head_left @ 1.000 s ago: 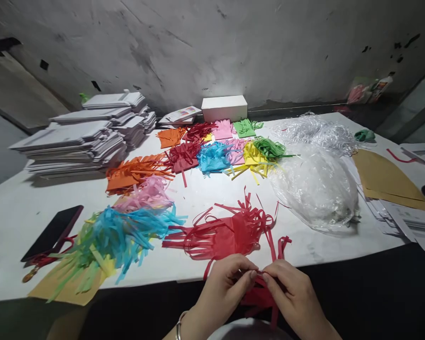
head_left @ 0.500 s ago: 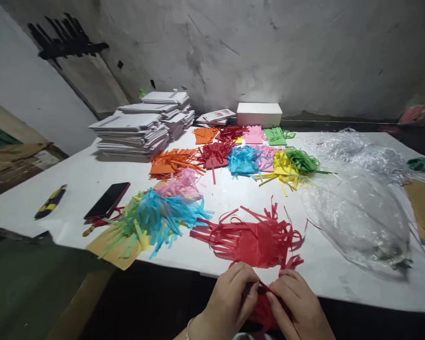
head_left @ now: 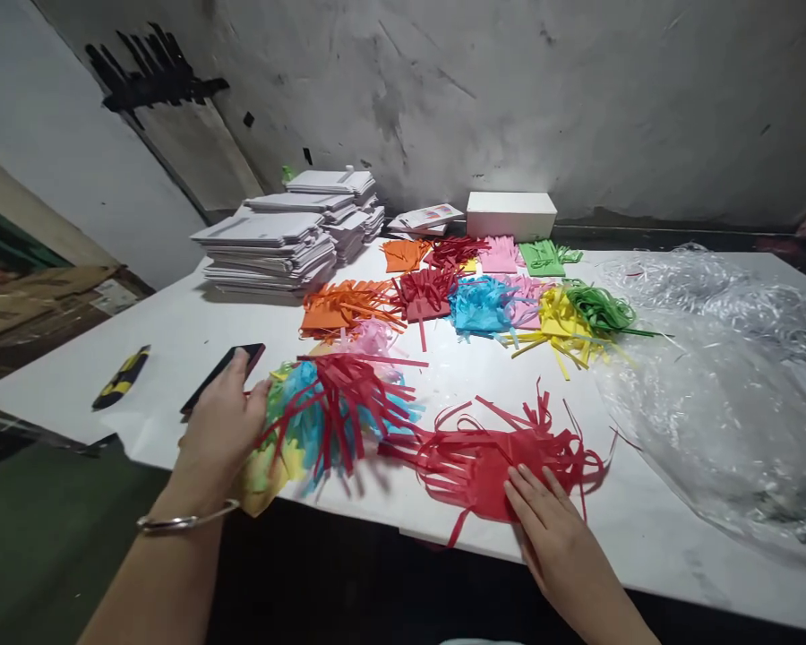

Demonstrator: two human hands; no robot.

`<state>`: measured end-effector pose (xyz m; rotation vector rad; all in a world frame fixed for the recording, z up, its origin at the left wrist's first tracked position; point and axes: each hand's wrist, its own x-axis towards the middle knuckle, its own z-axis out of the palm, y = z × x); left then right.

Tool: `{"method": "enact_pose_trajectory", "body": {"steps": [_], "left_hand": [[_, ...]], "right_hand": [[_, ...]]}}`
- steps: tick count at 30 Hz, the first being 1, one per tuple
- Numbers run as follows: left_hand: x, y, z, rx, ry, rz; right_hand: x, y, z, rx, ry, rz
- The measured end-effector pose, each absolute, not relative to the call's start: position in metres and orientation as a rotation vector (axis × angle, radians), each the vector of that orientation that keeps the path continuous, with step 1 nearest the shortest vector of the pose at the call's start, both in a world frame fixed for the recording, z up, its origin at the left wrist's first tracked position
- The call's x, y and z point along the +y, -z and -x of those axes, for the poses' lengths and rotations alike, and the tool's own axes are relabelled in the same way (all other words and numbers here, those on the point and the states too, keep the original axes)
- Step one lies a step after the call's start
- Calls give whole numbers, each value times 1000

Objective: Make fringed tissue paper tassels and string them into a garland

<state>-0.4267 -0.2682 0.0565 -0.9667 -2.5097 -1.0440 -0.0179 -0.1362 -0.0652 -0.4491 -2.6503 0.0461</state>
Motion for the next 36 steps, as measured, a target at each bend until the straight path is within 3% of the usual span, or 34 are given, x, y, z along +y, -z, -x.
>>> {"method": "enact_pose_trajectory", "body": {"steps": [2,5,8,13,17,24,27,31,36], "left_hand": [[-262,-44,394,-2360,1002,1227],[-248,-12,301,-2098,1091,2065],[-229,26,219,-1905,835,2638],[-207,63,193,-1934,732,2487],[-207,56,200,-1876,979,2465],[-192,38,224,-1975,1118,2070],[-198,31,275,-2056,985,1933],[-236,20,328,-2265,547,1868],[-267,12,271,-2101,446,2391]], "right_hand": [[-133,74,18,-2604,13,451],[-133,80,15,-2499,-6,459],[-136,78,11,-2407,-91,416],[-134,75,2,-2527,-109,454],[-132,74,1,-2384,-60,495],[-136,47,-2,-2382,-25,220],[-131,49,-5,-2416,57,210],[-125,65,0,-2470,39,217],[-126,74,7,-2532,-68,185]]}}
